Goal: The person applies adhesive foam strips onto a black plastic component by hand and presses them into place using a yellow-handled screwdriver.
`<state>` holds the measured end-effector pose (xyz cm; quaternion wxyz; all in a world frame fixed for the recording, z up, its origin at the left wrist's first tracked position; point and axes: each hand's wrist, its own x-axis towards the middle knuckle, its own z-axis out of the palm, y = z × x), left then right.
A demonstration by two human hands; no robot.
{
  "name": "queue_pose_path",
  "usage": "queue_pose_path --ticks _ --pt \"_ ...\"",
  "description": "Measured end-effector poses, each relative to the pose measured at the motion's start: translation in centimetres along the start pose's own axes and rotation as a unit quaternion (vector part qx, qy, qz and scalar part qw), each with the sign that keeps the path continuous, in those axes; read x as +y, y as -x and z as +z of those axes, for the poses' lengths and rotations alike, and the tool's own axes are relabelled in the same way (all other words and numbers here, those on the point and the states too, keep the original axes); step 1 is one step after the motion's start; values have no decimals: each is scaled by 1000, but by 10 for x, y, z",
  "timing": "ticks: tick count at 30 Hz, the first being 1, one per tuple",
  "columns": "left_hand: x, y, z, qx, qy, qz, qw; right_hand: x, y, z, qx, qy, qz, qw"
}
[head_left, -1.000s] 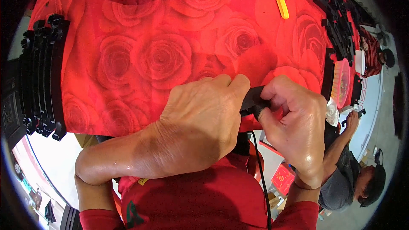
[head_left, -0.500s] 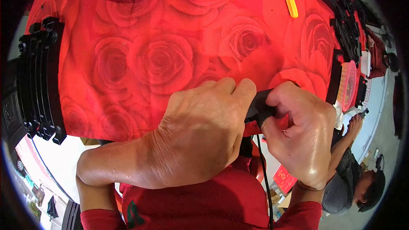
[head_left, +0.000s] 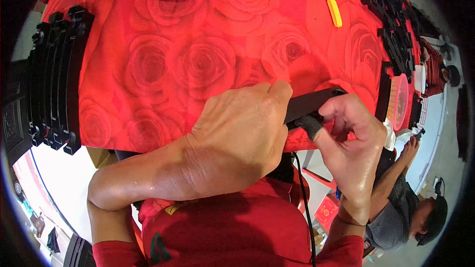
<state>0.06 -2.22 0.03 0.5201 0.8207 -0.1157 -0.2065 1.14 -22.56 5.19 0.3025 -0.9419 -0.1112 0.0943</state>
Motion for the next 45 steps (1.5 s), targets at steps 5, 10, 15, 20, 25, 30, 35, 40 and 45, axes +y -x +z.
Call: queue_pose_path --ticks 5,10,15,20,25,30,35,40,45 --pt "-6 1 -8 -2 17 25 1000 13 -1 -7 -28 -45 -42 998" --pt "-8 5 -22 -48 17 37 998 14 -3 -7 -30 -150 -27 988" --pt "-7 4 -34 -50 28 45 997 8 -7 -11 -5 -209 -25 978" --pt "-6 2 -37 -65 44 60 995 5 -10 -20 -29 -156 -52 986" --pt "-1 -3 -37 -79 29 44 996 1 -15 -21 -35 -88 -134 986" --pt "-2 -3 -33 -33 50 62 996 -4 -13 -17 -24 -32 -110 993" --pt "-1 -7 -29 -7 61 58 996 -2 -7 -10 9 -3 -101 995" --pt "4 -6 -32 -56 36 4 998 -1 -8 -14 -3 -19 -91 996" --pt "2 -6 -33 -23 29 36 999 11 -11 -8 -24 -176 -19 984"
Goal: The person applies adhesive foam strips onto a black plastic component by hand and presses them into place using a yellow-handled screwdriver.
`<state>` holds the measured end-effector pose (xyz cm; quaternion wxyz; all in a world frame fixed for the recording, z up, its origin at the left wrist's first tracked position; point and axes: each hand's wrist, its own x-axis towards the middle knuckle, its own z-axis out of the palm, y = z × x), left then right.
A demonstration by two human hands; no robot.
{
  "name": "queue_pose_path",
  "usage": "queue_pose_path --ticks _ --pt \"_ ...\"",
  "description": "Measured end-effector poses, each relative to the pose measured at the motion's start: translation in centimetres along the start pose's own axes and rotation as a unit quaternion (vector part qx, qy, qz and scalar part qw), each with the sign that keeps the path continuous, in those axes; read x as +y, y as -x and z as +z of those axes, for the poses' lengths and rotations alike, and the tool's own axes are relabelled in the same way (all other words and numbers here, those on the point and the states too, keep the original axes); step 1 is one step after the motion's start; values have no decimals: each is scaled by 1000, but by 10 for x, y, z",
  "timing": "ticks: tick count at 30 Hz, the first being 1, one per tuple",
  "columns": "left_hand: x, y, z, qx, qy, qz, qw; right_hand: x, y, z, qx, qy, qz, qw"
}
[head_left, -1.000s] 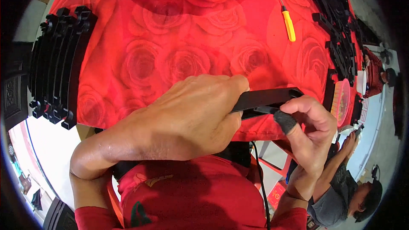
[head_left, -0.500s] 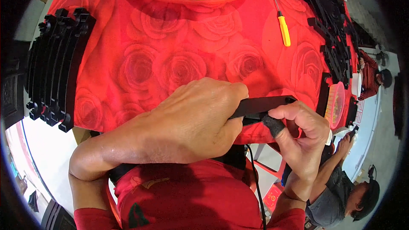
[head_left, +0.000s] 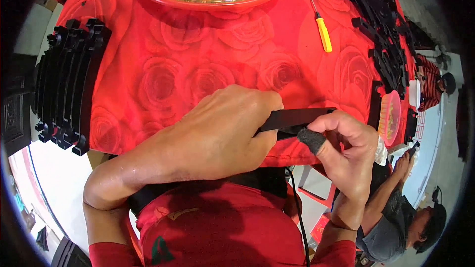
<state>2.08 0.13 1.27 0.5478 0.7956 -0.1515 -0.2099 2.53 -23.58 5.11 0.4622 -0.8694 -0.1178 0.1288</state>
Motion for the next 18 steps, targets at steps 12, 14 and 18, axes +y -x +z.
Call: queue_pose_path --ticks 12,14,18 --pt "-3 4 2 34 -53 24 998 -15 -2 6 1 191 -87 978" --pt "-3 5 3 35 -59 24 997 -23 -2 10 1 206 -62 977" --pt "-3 8 7 43 -76 22 996 -25 -1 14 12 205 -3 979"
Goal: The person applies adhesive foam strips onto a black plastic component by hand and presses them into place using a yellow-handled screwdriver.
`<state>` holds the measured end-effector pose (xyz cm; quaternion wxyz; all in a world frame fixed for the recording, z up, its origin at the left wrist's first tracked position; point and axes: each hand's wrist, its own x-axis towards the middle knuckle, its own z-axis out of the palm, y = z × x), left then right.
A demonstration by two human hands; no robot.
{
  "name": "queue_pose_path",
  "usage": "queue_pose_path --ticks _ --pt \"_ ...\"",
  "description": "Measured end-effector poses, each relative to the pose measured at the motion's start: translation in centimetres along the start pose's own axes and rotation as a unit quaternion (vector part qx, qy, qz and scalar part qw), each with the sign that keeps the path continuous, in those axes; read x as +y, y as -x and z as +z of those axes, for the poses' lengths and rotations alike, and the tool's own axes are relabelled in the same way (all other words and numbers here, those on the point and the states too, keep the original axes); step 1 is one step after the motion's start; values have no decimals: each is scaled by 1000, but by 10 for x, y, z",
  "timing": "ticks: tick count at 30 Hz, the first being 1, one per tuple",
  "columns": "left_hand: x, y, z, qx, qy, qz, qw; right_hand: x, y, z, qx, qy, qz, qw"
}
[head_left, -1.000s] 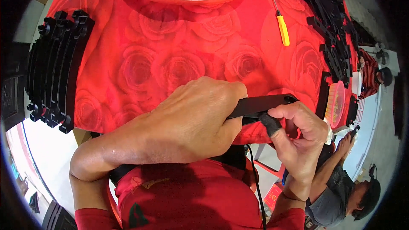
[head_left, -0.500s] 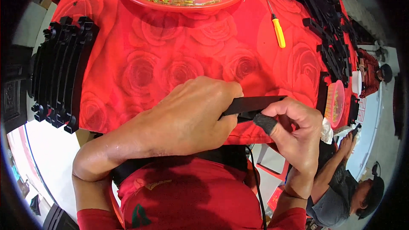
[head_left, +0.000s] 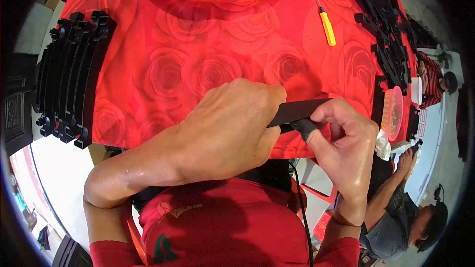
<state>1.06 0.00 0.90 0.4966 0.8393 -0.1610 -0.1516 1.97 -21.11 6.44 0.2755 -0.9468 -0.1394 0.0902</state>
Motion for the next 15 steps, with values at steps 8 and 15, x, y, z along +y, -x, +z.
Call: queue_pose_path --ticks 8,15 --pt "-2 -3 17 9 -3 13 1000 20 3 5 21 -16 -25 999" --pt "4 -7 22 -2 17 -33 999 23 4 2 3 -17 -10 1000"
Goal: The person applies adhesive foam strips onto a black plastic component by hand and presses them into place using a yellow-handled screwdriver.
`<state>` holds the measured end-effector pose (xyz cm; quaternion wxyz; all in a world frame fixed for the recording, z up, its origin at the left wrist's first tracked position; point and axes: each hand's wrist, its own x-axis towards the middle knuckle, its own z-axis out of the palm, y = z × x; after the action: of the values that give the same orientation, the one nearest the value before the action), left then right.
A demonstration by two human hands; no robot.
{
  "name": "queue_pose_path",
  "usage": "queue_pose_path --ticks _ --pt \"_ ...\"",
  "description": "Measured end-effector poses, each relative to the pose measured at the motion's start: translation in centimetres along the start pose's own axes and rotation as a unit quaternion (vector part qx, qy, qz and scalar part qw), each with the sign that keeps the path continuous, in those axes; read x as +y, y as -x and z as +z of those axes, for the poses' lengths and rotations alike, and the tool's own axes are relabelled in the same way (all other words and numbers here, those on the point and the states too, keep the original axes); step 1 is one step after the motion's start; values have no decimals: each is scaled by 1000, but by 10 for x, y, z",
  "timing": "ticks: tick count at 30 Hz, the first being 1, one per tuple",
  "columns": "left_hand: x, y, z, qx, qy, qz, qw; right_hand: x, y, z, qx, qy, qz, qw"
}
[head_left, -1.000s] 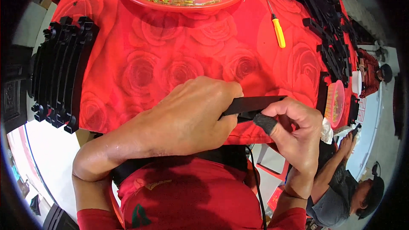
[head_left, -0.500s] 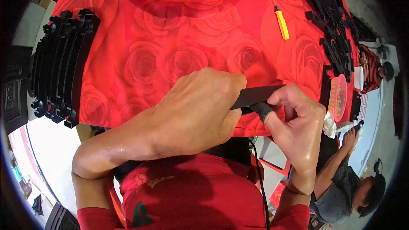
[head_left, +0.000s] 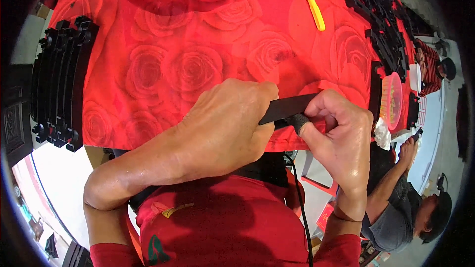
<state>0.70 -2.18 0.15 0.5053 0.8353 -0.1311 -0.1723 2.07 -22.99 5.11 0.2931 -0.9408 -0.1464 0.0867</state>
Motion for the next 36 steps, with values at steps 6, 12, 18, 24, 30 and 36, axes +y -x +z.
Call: queue_pose_path --ticks 6,12,18,24,30,36 --pt "-2 3 -1 -8 14 -19 1000 -3 -5 -1 -26 44 -29 998" --pt "-6 0 6 1 10 11 1000 -3 -11 -4 -47 103 -60 992" --pt "-6 2 8 19 6 18 1000 -2 -15 -3 -78 99 -55 991" --pt "-3 1 11 19 7 4 1000 -7 -17 -5 -86 146 -82 982" --pt "0 2 9 -2 3 -16 1000 -11 -15 -2 -78 154 -61 983" --pt "1 4 12 17 0 -11 1000 -13 -12 3 -46 133 -32 990"
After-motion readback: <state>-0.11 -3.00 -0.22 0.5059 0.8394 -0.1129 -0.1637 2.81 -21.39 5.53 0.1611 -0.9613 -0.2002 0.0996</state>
